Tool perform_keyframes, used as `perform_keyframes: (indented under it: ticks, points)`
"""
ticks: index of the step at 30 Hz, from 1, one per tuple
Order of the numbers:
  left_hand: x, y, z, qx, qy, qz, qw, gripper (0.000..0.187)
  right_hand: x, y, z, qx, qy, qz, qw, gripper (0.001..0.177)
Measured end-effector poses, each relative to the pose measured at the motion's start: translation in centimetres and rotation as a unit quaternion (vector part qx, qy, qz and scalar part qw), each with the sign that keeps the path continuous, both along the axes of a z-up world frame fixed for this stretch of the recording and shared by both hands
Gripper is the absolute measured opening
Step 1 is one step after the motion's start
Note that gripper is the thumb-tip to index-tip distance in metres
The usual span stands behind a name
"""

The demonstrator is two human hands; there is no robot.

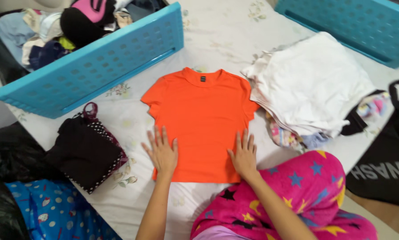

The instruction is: The person sits on a bed and folds several garments one by one, including a maroon plaid bag, a black polka-dot top, a black tank top, and an orange t-shirt. Each item is smoothed, folded into a compact rectangle, and placed on a growing pile.

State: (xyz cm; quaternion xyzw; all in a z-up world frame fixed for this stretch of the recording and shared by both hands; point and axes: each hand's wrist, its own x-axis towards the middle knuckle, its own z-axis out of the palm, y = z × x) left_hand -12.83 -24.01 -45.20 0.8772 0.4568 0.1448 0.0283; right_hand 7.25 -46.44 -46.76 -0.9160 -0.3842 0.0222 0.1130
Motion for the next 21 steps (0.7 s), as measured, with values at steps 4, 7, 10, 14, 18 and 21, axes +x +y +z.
perform_keyframes:
  ticks: [4,7,10,14,18,21]
  points:
    - [-0.9,-3.6,0.2,0.037,-0.039,0.036,0.998,0.068,-3.4,-4.9,-1.9,0.087,0.094,-0.084,0.988,0.094]
    - [0.3,-8.2,0.2,-0.011,-0.146,-0.062,0.987,0.063,-3.3,-6.0,-3.3,0.056,0.242,-0.159,0.956,0.062]
    - [2.7,-15.3,0.5,-0.2,-0.209,-0.161,0.944,0.044,-2.3,-6.3,-3.4,0.102,0.504,-0.138,0.847,0.036]
    - [6.5,-19.3,2.4,-0.394,-0.242,-0.073,0.884,0.042,-1.0,-7.9,-2.2,0.204,0.661,-0.014,0.722,0.025]
    - [8.4,-18.0,3.8,-0.476,-0.119,-0.045,0.87,0.046,2.1,-9.4,-3.1,0.133,0.647,-0.055,0.749,0.024]
    - [9.2,-18.0,2.5,-0.375,-0.057,-0.12,0.918,0.048,7.7,-6.9,-5.6,0.07,0.403,-0.041,0.912,0.023]
